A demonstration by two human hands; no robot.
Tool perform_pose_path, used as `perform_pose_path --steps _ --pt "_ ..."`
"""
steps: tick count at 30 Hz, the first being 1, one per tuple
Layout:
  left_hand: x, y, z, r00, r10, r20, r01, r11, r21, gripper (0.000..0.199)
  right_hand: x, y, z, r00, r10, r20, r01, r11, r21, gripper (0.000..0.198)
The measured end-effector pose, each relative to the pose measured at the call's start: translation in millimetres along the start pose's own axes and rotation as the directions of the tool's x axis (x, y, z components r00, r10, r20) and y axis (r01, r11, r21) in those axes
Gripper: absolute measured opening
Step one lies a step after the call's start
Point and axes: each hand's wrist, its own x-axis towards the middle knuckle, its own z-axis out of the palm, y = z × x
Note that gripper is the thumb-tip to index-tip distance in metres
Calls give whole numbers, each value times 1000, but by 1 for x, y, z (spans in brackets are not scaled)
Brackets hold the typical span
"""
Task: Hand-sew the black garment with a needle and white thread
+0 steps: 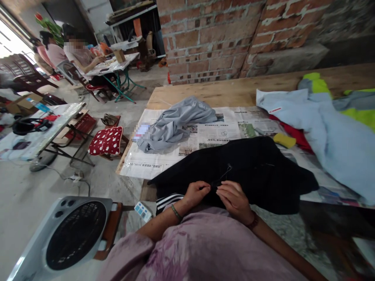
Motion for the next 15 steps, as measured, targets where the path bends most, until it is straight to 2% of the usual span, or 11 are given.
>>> perform_pose_path --steps 4,9,15 --pt "-1 2 -1 1000 27 9 -28 999 39 15 -11 4 0 999 7 48 -7 1000 0 16" --pt "-2 3 1 995 93 -21 -91 993 73 14 -12 3 -2 999 48 4 -48 999 23 14" --pt "-2 1 3 994 65 -84 -59 995 75 13 -9 0 -2 999 29 -23 -28 999 31 14"
